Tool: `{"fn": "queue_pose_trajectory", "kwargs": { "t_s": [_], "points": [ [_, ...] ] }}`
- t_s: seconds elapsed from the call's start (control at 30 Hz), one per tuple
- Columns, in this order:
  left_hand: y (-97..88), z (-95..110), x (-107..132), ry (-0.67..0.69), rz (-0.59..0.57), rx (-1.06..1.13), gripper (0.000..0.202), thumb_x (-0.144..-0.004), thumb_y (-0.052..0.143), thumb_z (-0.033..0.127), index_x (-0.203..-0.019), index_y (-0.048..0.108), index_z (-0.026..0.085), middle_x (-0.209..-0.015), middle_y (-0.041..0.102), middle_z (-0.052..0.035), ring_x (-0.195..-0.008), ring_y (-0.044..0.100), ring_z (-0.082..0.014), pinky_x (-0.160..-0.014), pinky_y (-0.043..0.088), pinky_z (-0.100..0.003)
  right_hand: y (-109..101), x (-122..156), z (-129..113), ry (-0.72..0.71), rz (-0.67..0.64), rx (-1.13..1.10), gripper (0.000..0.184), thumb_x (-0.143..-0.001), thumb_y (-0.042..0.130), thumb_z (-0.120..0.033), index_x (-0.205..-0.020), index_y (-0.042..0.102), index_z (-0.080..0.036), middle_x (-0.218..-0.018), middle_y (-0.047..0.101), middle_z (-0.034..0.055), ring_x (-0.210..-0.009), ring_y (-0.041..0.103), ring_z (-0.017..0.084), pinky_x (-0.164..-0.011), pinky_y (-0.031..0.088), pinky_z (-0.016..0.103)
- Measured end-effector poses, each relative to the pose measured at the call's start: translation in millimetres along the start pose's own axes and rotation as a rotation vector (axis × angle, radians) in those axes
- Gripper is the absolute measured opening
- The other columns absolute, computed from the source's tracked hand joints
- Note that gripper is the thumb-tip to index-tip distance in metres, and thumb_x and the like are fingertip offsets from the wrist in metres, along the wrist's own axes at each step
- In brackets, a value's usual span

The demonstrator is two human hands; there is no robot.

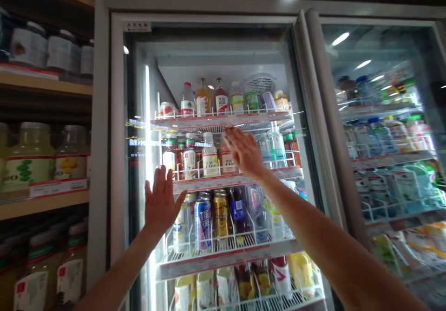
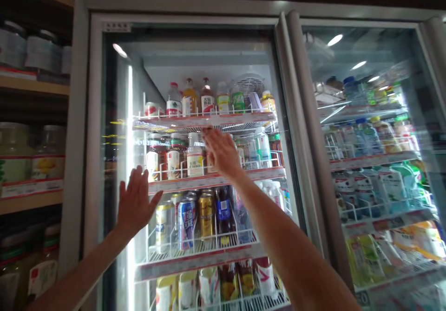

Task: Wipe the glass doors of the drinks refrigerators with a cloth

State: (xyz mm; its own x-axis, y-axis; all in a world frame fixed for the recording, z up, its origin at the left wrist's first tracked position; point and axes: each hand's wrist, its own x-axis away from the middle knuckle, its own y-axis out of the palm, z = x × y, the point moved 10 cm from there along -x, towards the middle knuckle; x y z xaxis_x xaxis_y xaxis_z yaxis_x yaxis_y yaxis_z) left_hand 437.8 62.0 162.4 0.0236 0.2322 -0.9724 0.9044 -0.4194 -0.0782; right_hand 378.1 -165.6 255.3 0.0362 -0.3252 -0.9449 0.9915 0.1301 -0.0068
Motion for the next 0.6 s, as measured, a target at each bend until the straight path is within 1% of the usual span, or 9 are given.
{"fn": "queue_pose_trajectory", "kwargs": {
  "t_s": [0.1, 0.17, 0.23, 0.3, 0.37, 0.4, 0.43, 0.5, 0.6],
  "points": [
    [0.4, 0, 0, -0.009, 0.002, 0.004, 0.069, -0.092, 0.027, 0.050, -0.146, 0.000, 0.016, -0.151, 0.017, -0.0162, -0.141, 0.015, -0.0288, -0.112, 0.012, -0.053, -49, 51, 105, 0.422, 0.195, 0.103, 0.046, -0.087, 0.031, -0.027, -0.128, 0.049, -0.015, -0.132, 0.051, 0.0102, -0.129, 0.040, 0.023, -0.106, 0.032, 0.048],
    [0.6, -1, -1, -0.012, 0.005, 0.009, 0.069, -0.092, 0.027, 0.050, -0.146, 0.001, 0.016, -0.151, 0.017, -0.0162, -0.141, 0.015, -0.0289, -0.112, 0.012, -0.053, -67, 81, 136, 0.544, 0.274, 0.136, 0.051, -0.087, 0.029, -0.025, -0.130, 0.044, -0.003, -0.132, 0.047, 0.0209, -0.129, 0.038, 0.029, -0.104, 0.032, 0.054],
    [1.5, 0, -1, -0.014, 0.000, 0.023, 0.069, -0.092, 0.028, 0.050, -0.146, 0.001, 0.016, -0.151, 0.016, -0.0160, -0.141, 0.014, -0.0291, -0.112, 0.011, -0.053, -64, 97, 116, 0.533, 0.291, 0.119, 0.051, -0.088, 0.028, -0.023, -0.133, 0.041, -0.004, -0.135, 0.044, 0.0200, -0.132, 0.034, 0.027, -0.105, 0.031, 0.053],
    [1.7, 5, 1, -0.023, 0.001, 0.042, 0.068, -0.093, 0.028, 0.048, -0.146, 0.002, 0.016, -0.151, 0.014, -0.0155, -0.141, 0.014, -0.0289, -0.112, 0.011, -0.053, -43, 99, 54, 0.378, 0.215, 0.045, 0.049, -0.089, 0.029, -0.022, -0.136, 0.039, -0.012, -0.138, 0.043, 0.0135, -0.136, 0.028, 0.022, -0.109, 0.030, 0.048],
    [0.9, 20, 7, 0.001, 0.004, 0.060, 0.067, -0.093, 0.030, 0.045, -0.147, 0.003, 0.016, -0.151, 0.014, -0.0147, -0.141, 0.013, -0.0278, -0.113, 0.011, -0.052, -17, 103, -17, 0.122, 0.062, -0.026, 0.051, -0.088, 0.033, -0.020, -0.139, 0.035, -0.018, -0.142, 0.040, 0.0072, -0.139, 0.023, 0.018, -0.111, 0.028, 0.042],
    [0.0, 30, 12, 0.026, 0.007, 0.066, 0.067, -0.093, 0.031, 0.044, -0.147, 0.003, 0.016, -0.151, 0.016, -0.0143, -0.141, 0.014, -0.0269, -0.113, 0.011, -0.051, -9, 109, -39, 0.023, -0.002, -0.049, 0.051, -0.088, 0.035, -0.020, -0.139, 0.034, -0.021, -0.142, 0.040, 0.0047, -0.139, 0.023, 0.017, -0.112, 0.027, 0.040],
    [-0.8, 42, 17, 0.053, 0.008, 0.070, 0.067, -0.093, 0.032, 0.044, -0.147, 0.003, 0.016, -0.151, 0.017, -0.0139, -0.141, 0.014, -0.0258, -0.114, 0.011, -0.049, -7, 118, -46, -0.022, -0.033, -0.054, 0.052, -0.088, 0.036, -0.020, -0.140, 0.033, -0.023, -0.142, 0.040, 0.0034, -0.139, 0.023, 0.016, -0.112, 0.027, 0.039],
    [-1.7, 65, 29, 0.095, 0.005, 0.069, 0.068, -0.093, 0.035, 0.042, -0.147, 0.004, 0.015, -0.150, 0.020, -0.0140, -0.141, 0.014, -0.0234, -0.115, 0.010, -0.046, -20, 137, -15, 0.083, 0.023, -0.007, 0.052, -0.088, 0.036, -0.021, -0.140, 0.033, -0.023, -0.141, 0.042, 0.0045, -0.137, 0.027, 0.017, -0.111, 0.029, 0.041],
    [-0.1, 86, 44, 0.099, 0.008, 0.046, 0.067, -0.093, 0.036, 0.039, -0.146, 0.005, 0.013, -0.150, 0.021, -0.0145, -0.141, 0.010, -0.0206, -0.116, 0.007, -0.043, -57, 166, 63, 0.460, 0.257, 0.130, 0.051, -0.089, 0.035, -0.026, -0.140, 0.033, -0.016, -0.139, 0.043, 0.0132, -0.134, 0.032, 0.025, -0.106, 0.031, 0.051]
  ]
}}
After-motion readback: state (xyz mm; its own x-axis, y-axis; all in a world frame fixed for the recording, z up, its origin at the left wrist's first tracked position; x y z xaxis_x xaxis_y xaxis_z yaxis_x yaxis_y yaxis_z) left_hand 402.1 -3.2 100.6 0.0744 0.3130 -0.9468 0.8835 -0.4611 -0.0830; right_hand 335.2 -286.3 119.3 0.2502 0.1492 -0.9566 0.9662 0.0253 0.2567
